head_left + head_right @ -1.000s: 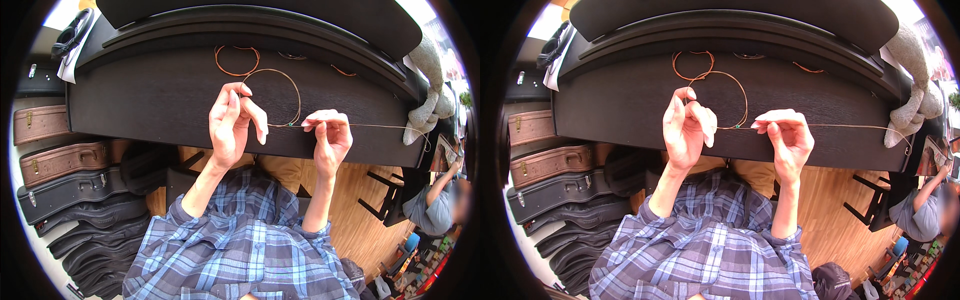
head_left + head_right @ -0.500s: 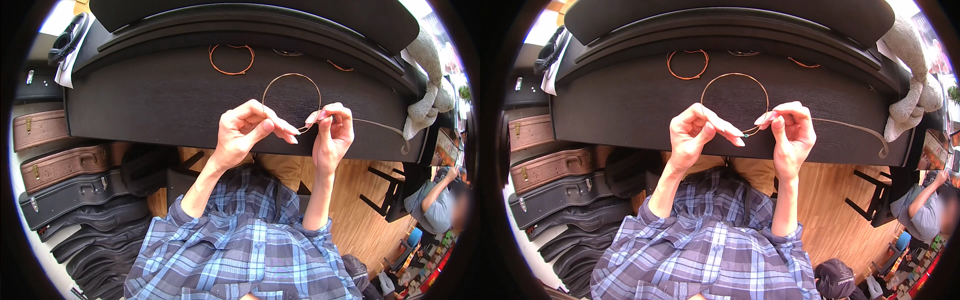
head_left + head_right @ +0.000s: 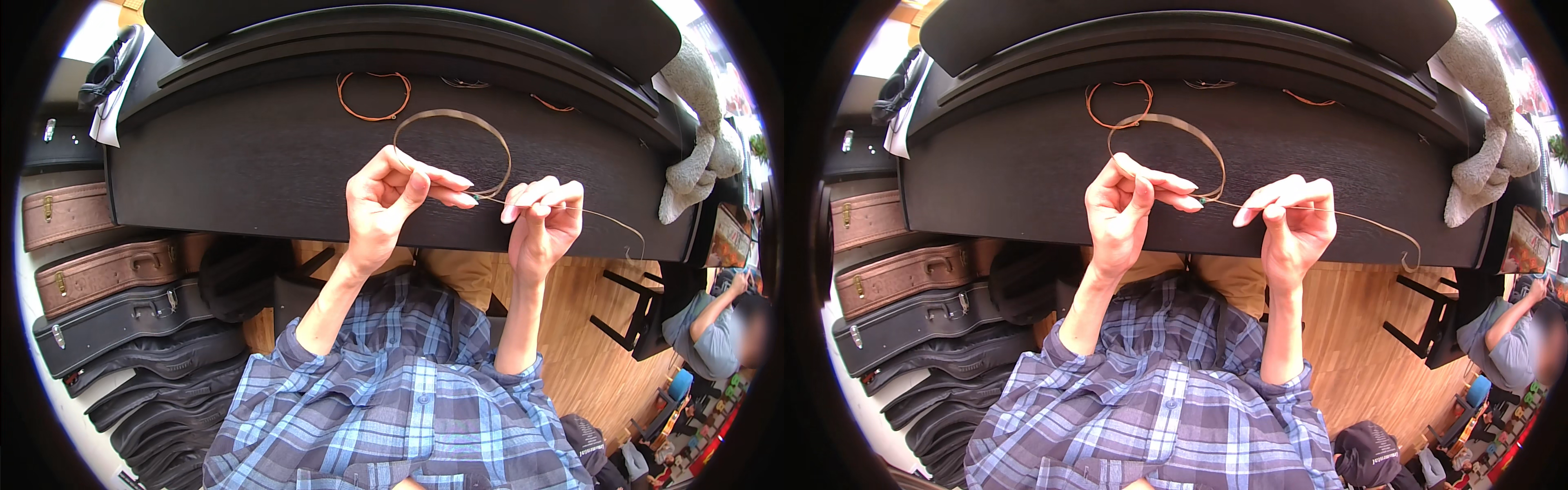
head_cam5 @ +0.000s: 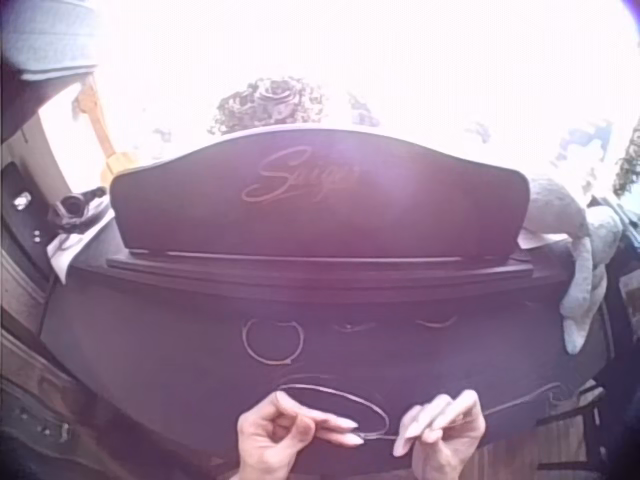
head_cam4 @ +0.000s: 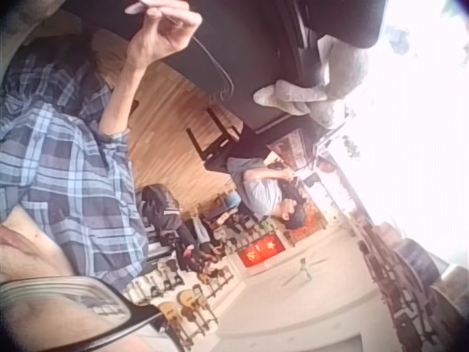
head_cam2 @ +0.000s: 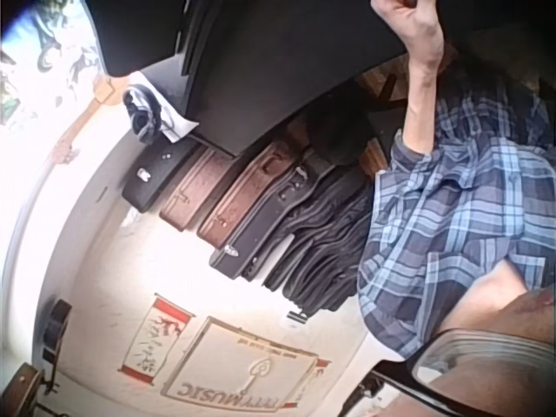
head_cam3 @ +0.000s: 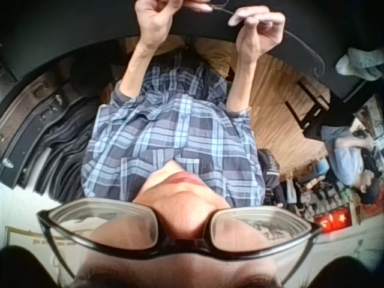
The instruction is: The person holds a thin wire and repeatedly bends and twists it into a circular loop. They adjust the loop shape with both hands and occasionally place the wire on the piano surface. The person continues to refine the loop throughout the clip.
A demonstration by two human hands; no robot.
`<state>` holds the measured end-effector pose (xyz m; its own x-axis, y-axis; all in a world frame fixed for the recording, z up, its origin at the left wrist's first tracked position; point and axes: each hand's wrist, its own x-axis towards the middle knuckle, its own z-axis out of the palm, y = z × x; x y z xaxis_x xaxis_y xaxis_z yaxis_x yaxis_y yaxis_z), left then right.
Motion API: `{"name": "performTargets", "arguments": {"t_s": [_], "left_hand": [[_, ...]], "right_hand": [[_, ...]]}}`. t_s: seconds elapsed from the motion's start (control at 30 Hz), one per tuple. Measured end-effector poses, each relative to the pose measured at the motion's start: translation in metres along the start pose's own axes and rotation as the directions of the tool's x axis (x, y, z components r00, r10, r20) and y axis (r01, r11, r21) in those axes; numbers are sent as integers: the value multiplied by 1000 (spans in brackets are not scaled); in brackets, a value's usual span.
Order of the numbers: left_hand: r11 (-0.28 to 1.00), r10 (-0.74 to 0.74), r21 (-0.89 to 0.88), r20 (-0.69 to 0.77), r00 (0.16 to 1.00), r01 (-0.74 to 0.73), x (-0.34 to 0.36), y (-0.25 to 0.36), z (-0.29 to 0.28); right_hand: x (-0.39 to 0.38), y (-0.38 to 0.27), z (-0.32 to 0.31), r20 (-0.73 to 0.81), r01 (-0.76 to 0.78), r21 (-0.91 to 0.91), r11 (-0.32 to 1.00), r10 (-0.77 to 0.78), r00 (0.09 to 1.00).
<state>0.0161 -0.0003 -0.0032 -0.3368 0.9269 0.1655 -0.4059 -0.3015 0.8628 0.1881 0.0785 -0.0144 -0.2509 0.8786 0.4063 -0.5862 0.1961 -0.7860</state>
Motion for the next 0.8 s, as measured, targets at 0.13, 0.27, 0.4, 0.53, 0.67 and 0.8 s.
{"name": "performTargets", "arguments": {"t_s": [0.13,0.27,0.4,0.53,0.67,0.8], "left_hand": [[996,-78,34,-36,996,79,1,3,4],[988,-125,83,-69,990,130,3,6,6],[985,-136,96,-106,985,146,3,6,8],[981,-151,103,-123,981,164,4,7,9],[972,-189,127,-85,978,199,5,11,8],[962,-251,94,-62,966,256,3,15,9]], "right_hand": [[-1,-1,-5,44,40,23,999,-41,998],[-3,-1,-5,47,41,9,999,-42,998],[-2,2,-4,18,158,-114,981,-157,987],[3,-2,-7,79,64,-114,991,-55,995],[4,-10,-8,154,-115,-88,989,128,980],[2,-17,-6,148,-244,-141,960,264,953]]}}
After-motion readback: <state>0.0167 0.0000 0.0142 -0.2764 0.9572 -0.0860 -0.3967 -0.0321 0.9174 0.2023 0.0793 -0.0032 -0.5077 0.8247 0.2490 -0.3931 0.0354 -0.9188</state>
